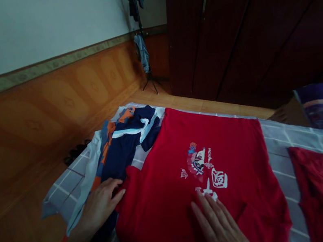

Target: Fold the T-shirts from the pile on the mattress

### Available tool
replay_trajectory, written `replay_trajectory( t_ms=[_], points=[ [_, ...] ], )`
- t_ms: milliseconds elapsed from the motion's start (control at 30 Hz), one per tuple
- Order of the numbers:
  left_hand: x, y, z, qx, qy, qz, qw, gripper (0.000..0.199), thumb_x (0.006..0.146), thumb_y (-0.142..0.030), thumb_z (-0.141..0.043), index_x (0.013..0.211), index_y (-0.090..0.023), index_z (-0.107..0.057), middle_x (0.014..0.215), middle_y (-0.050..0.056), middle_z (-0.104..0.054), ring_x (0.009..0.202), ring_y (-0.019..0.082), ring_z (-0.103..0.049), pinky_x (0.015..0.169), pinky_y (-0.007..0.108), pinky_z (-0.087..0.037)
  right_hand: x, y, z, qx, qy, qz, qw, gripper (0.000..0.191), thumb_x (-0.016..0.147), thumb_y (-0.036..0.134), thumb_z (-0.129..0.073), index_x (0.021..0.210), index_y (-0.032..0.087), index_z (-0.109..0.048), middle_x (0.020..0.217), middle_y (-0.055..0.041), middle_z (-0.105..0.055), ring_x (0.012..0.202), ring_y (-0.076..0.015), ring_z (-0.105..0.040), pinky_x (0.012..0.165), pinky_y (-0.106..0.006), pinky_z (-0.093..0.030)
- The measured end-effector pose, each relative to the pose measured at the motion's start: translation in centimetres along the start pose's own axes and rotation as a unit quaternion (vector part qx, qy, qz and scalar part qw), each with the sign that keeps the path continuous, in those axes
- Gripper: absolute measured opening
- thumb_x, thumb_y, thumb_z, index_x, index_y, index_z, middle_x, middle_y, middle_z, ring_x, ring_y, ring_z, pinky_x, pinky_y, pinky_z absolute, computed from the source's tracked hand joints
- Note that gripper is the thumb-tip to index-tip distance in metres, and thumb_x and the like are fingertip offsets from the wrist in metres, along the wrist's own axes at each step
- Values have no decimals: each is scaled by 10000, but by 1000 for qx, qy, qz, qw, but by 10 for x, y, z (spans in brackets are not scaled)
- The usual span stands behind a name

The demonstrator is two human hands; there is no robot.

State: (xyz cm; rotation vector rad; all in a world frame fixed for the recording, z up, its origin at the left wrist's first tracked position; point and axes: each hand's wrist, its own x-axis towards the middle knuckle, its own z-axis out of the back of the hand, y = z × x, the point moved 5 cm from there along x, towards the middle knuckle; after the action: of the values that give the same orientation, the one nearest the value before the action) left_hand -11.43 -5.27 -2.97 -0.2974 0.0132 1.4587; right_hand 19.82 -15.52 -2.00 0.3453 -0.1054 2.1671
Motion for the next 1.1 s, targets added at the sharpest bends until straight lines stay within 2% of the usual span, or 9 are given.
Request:
replay_trajectory(
  t_ms=[133,333,500,667,800,867,967,1033,1100],
  points=[
    [-6,3,2,44,-7,34,998,296,855,-318,-515,1104,-166,-564,1086,99,-573,1021,253,-565,794,329,-437,51,41,-1,112,76,80,988,744,860,399,-552,1477,166,-205,1494,-114,-269,1363,-286,-275,1062,-437,-360],
    [-7,1,-4,8,17,-1,1000,105,832,-267,-468,777,-195,-521,856,40,-570,820,204,-565,734,301,-387,81,76,-51,280,190,132,932,775,857,438,-566,1479,172,-186,1531,-106,-102,1410,-276,-52,1148,-487,-105],
    [-8,24,4,-194,-3,43,980,222,829,-371,-437,679,-207,-442,628,-36,-451,608,153,-473,588,255,-351,83,80,-65,322,223,126,911,748,869,482,-534,1472,174,-214,1539,-97,-75,1414,-258,-10,1151,-475,-17],
    [-9,34,24,-388,-19,10,922,264,803,-403,-491,649,-192,-451,728,-12,-511,691,147,-490,647,242,-407,83,77,-62,320,222,152,908,742,875,500,-515,1470,166,-223,1541,-95,-113,1415,-270,-34,1151,-475,-20],
    [-2,-2,32,-415,-41,-16,909,208,795,-351,-522,677,-189,-468,805,5,-548,767,153,-512,708,245,-424,84,78,-60,280,170,188,926,684,888,516,-481,1428,131,-321,1509,-131,-249,1397,-298,-145,1139,-480,-133],
    [1,-33,30,-428,-35,-39,902,167,786,-313,-523,687,-189,-473,799,9,-556,776,152,-519,713,244,-428,82,83,-59,251,116,213,937,526,916,476,-451,1316,136,-468,1403,-129,-438,1316,-287,-335,1082,-448,-284],
    [3,-83,16,-456,78,-103,880,121,780,-296,-543,813,-180,-558,768,9,-582,710,137,-535,655,233,-435,76,95,-56,233,54,258,936,257,939,341,-461,1069,163,-593,1029,-47,-659,962,-192,-575,820,-312,-469],
    [5,-102,7,-452,131,-134,872,210,804,-313,-552,960,-178,-593,758,4,-598,656,122,-537,604,219,-429,73,100,-53,230,37,276,933,150,921,271,-504,974,164,-596,825,3,-650,757,-150,-568,642,-261,-454],
    [10,-103,5,-426,96,-137,889,226,844,-316,-527,1011,-183,-600,758,2,-606,641,113,-539,592,211,-426,71,99,-48,218,21,275,936,105,903,250,-535,915,160,-588,734,20,-611,661,-139,-529,555,-260,-409]
  ],
)
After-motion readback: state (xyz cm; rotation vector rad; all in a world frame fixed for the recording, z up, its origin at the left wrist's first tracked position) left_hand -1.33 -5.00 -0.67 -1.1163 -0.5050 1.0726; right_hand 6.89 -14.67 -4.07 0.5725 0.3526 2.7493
